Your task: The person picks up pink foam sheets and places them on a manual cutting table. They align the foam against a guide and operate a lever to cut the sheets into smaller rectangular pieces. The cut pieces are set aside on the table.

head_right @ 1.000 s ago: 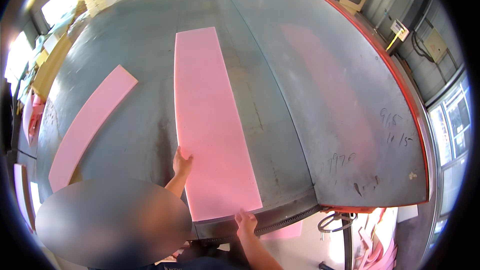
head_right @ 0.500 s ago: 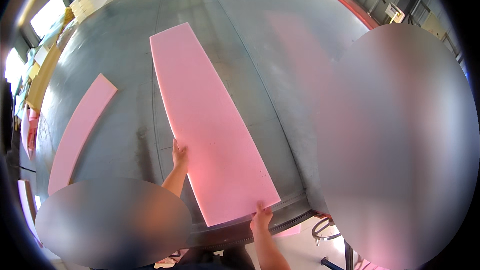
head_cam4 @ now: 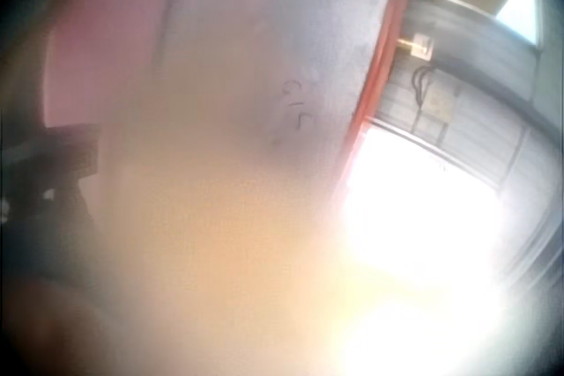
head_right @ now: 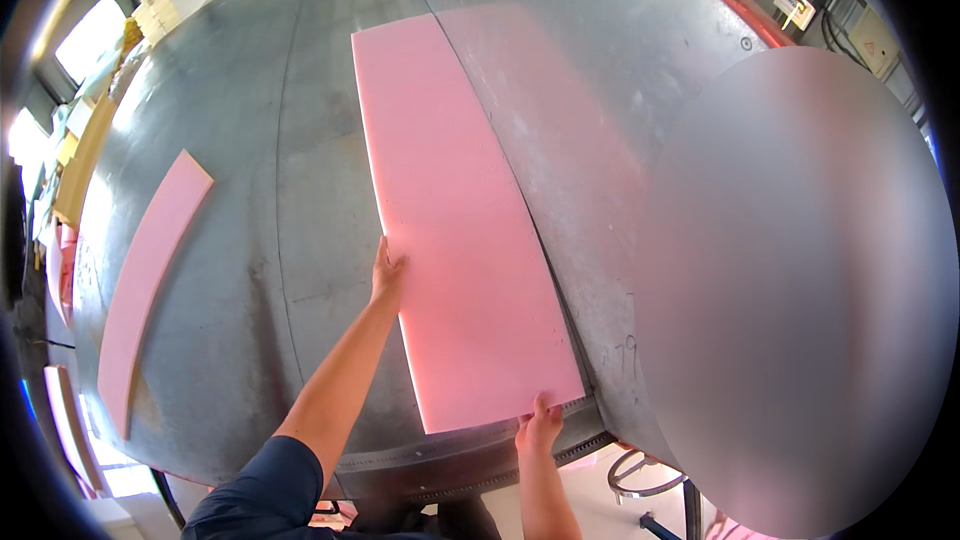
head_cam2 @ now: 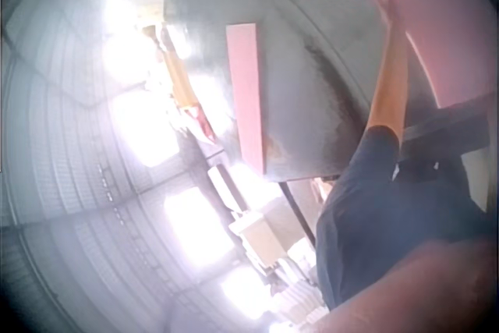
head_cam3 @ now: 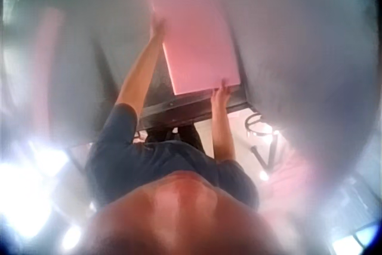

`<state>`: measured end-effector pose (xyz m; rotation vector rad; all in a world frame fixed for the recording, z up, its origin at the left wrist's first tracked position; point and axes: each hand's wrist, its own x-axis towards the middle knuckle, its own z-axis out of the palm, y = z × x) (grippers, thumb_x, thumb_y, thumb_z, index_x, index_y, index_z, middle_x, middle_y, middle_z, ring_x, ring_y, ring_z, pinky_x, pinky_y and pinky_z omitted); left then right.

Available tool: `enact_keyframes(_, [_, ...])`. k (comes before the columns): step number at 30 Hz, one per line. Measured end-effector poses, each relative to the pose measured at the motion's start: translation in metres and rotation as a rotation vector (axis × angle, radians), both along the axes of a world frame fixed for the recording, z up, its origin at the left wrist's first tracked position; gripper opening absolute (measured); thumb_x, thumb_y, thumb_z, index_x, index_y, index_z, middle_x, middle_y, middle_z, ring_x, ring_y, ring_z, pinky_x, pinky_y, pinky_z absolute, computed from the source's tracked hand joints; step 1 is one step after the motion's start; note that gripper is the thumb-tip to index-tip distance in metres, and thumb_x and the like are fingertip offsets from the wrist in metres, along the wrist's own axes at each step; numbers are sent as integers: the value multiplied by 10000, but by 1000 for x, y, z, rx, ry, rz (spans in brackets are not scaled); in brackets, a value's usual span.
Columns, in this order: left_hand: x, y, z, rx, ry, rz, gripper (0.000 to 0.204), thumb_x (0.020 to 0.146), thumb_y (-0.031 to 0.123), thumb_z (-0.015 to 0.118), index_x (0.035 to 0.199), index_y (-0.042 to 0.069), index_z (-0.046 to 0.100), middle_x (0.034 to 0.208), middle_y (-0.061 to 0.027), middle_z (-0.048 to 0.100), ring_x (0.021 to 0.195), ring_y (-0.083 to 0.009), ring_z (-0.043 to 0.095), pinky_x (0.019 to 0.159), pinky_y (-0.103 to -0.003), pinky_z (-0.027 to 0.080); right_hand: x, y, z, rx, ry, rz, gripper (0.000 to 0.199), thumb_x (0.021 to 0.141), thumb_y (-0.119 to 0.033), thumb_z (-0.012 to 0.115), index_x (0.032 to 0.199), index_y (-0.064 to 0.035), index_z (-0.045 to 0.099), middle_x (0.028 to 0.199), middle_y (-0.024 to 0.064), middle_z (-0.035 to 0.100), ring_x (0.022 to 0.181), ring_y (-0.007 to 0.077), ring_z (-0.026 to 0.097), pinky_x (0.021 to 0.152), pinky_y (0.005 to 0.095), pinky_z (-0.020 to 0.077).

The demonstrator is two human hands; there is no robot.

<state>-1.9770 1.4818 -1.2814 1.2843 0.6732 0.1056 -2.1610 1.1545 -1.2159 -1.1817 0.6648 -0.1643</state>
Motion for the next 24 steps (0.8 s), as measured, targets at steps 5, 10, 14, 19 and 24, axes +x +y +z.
enact_keyframes(5, [-8,-8,12,-114,40,-77,687,940,89,546,1533,134,202,1482,-136,381,1278,-216,447,1015,-359,422,-1,-8,13,-189,195,-84,325,934,-154,625,1217,-37,517,1168,113,592,1056,223,598,818,384,540])
enact_keyframes(10, [-1,11,-26,-35,-48,10,726,928,88,586,1535,156,193,1460,-141,402,1234,-244,478,982,-374,444,4,-5,17,-394,414,102,189,924,-175,637,914,6,584,806,71,629,710,148,625,649,331,575])
enact_keyframes(14, [22,90,-47,-22,-204,158,719,949,63,567,1537,134,160,1484,-140,354,1260,-242,446,1000,-392,443,83,40,-10,-593,210,338,202,923,-158,633,870,36,611,724,103,641,620,159,637,566,281,566])
enact_keyframes(19, [-6,164,-9,-52,-157,309,690,974,55,529,1539,188,156,1452,-114,391,1223,-238,494,985,-364,466,141,96,-14,-510,112,431,230,917,-156,609,806,45,627,712,112,681,621,158,681,548,278,565])
enact_keyframes(24, [-4,213,-21,42,-180,367,684,981,35,500,1540,199,141,1416,-123,426,1214,-243,513,980,-372,481,166,136,-6,-514,121,540,201,928,-143,604,835,32,633,725,103,679,638,167,683,556,274,557])
